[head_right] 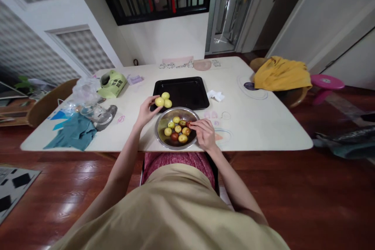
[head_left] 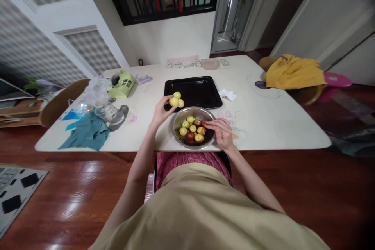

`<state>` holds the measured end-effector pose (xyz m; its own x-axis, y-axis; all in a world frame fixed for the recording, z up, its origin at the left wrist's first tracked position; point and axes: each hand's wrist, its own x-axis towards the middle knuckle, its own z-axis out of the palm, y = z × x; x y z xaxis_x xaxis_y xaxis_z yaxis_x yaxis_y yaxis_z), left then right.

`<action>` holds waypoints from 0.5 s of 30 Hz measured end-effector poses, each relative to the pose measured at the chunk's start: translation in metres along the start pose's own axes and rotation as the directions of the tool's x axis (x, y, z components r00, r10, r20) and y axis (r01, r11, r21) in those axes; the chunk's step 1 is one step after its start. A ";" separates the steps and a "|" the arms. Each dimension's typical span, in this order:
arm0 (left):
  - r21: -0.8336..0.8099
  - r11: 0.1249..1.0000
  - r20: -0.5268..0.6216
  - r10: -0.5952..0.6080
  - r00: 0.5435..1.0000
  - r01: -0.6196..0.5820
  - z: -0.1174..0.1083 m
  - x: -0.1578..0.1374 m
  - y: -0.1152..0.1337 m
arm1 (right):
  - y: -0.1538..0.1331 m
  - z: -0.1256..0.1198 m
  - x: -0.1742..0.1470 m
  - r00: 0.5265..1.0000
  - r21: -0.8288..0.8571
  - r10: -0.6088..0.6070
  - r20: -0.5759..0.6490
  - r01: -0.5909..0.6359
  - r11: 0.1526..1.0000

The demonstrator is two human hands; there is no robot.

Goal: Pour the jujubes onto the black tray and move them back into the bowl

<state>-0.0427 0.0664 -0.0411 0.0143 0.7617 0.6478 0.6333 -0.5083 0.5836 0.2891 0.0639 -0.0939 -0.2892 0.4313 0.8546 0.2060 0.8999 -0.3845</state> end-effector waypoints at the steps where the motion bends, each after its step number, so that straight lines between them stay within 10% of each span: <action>1: -0.023 0.999 0.058 0.025 0.998 -0.024 0.003 0.001 0.010 | 0.000 0.000 0.000 1.000 0.006 -0.006 -0.001 0.006 1.000; 7: -0.085 0.987 0.371 0.156 0.915 -0.134 0.023 0.003 0.057 | -0.002 0.000 0.000 0.999 -0.001 0.040 0.033 -0.040 0.999; 15: -0.085 0.992 0.502 0.125 0.856 -0.094 0.011 0.002 0.069 | -0.003 0.000 0.001 1.000 0.005 0.012 0.015 -0.012 1.000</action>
<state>0.0100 0.0375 -0.0049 0.4797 0.7902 0.3813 0.5607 -0.6104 0.5596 0.2883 0.0616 -0.0919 -0.3004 0.4428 0.8448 0.2048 0.8950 -0.3963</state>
